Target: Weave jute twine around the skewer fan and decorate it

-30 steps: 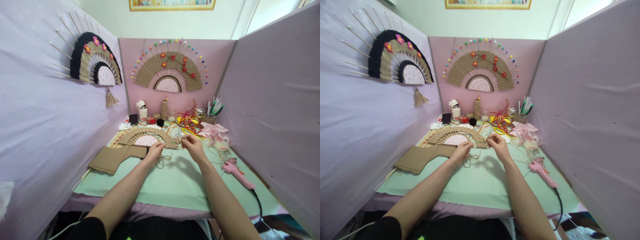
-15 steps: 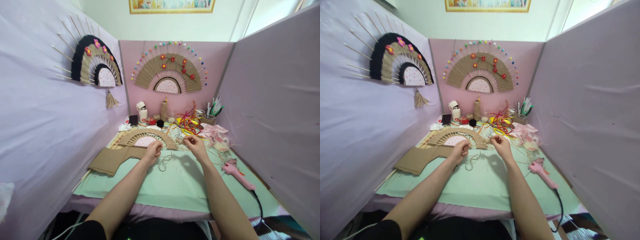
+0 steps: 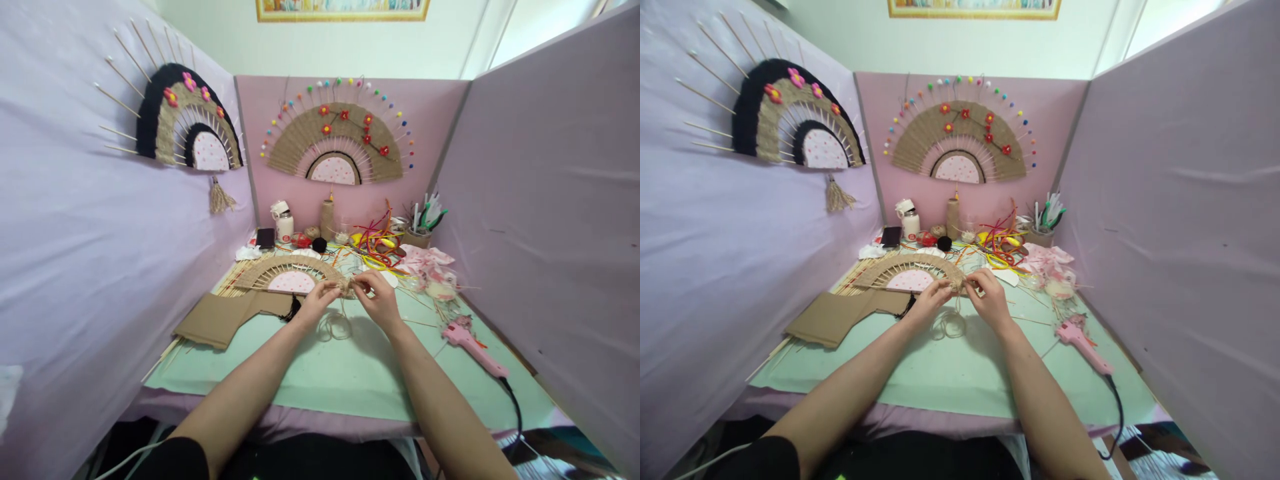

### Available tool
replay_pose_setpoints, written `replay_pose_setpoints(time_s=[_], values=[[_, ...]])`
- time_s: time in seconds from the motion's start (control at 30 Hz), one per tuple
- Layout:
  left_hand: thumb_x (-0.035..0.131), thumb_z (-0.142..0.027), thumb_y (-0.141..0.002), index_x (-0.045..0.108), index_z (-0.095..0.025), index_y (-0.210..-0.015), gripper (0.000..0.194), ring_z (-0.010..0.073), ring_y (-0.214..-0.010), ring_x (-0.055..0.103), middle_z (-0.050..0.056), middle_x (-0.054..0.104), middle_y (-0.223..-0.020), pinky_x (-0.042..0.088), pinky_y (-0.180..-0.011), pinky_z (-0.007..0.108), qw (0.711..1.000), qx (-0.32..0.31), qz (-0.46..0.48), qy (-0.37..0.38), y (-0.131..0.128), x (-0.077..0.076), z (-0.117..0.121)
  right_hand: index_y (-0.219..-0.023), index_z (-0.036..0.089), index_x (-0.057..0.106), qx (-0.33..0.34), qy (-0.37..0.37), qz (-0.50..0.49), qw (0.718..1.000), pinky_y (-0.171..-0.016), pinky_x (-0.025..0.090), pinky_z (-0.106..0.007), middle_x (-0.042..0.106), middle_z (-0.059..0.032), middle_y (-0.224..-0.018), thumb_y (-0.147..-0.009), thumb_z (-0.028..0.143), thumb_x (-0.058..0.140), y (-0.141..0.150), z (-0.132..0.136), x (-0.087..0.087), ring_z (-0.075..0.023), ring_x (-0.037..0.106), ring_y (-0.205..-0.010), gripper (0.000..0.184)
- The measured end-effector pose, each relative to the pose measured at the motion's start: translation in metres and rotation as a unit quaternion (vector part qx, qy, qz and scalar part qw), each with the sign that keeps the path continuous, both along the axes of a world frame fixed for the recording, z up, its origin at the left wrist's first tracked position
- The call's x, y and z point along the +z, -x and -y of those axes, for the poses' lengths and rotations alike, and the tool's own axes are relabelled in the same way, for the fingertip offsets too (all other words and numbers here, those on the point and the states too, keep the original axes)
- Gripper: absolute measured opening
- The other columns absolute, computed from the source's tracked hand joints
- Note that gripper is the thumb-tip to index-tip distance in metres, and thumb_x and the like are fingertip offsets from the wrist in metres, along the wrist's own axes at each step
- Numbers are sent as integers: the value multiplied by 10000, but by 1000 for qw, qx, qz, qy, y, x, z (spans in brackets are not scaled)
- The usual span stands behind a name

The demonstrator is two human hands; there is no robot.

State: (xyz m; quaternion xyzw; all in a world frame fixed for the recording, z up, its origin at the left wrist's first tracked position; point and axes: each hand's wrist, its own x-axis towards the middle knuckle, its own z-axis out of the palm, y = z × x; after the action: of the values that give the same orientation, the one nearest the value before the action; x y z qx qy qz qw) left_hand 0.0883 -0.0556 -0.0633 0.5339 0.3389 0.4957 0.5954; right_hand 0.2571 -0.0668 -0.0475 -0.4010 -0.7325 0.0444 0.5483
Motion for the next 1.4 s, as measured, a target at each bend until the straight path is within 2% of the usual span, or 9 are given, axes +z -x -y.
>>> replay_pose_setpoints(time_s=[0.2,0.33,0.5,0.73,0.87,1.0,1.13,1.27,1.4], values=[[705,-399,-693,576,-132,-786,311,33,-394,349,-80,394,-459,347,-471,173,967,-178,35,179,3,-3,1,-892,222,605,-6,-26,63,998,-706,463,-314,583,-68,-871,-842,197,508,2,-3,-6,-184,552,-812,112],[665,-444,-698,532,-139,-678,333,16,-368,101,-128,174,-436,72,-375,166,984,-76,25,160,12,-4,-10,-842,217,622,12,16,74,997,-725,456,-326,592,-63,-836,-835,221,521,-5,-3,-1,-187,549,-797,101],[631,-393,-687,504,-158,-627,273,26,-371,110,-115,201,-426,54,-380,183,990,22,10,137,14,-6,-16,-801,199,597,119,172,-117,971,-560,461,-276,604,-28,-735,-773,335,599,-8,-5,0,-144,538,-618,140],[649,-338,-663,535,-142,-567,246,23,-372,135,-95,234,-417,81,-377,192,978,-166,-2,123,14,5,-2,-781,186,622,-81,90,-181,976,-625,460,-295,620,-55,-800,-736,351,608,-27,-13,2,-173,557,-722,171],[580,-343,-662,435,-178,-548,247,36,-380,135,-95,212,-437,115,-364,178,984,26,134,114,25,11,-19,-729,180,627,74,262,-115,955,-556,435,-275,610,-22,-674,-681,365,663,-36,-9,7,-145,526,-599,194],[543,-286,-658,420,-179,-519,214,31,-361,126,-93,237,-417,89,-352,172,984,93,95,121,27,3,-28,-765,203,589,158,278,-315,894,-528,431,-259,592,-3,-700,-663,394,686,-38,-13,7,-114,507,-565,237],[656,-153,-571,544,-141,-476,147,34,-362,279,-43,395,-395,155,-364,179,993,-35,0,115,26,3,-11,-757,201,569,16,154,-473,867,-517,426,-234,577,0,-745,-633,360,708,-46,-25,0,-96,500,-573,246],[729,-346,-620,721,-150,-746,233,164,-643,579,86,656,-682,410,-574,252,888,-421,-163,90,33,18,6,-800,178,607,-67,115,-369,920,-550,449,-254,595,-18,-752,-680,352,681,-45,-25,-2,-120,522,-614,224],[619,-562,-691,699,-129,-876,478,146,-716,577,120,665,-886,419,-640,243,950,-282,-84,104,30,16,-3,-806,187,606,-53,66,-203,975,-618,472,-296,606,-44,-793,-762,340,613,-29,-13,2,-160,547,-699,160]])
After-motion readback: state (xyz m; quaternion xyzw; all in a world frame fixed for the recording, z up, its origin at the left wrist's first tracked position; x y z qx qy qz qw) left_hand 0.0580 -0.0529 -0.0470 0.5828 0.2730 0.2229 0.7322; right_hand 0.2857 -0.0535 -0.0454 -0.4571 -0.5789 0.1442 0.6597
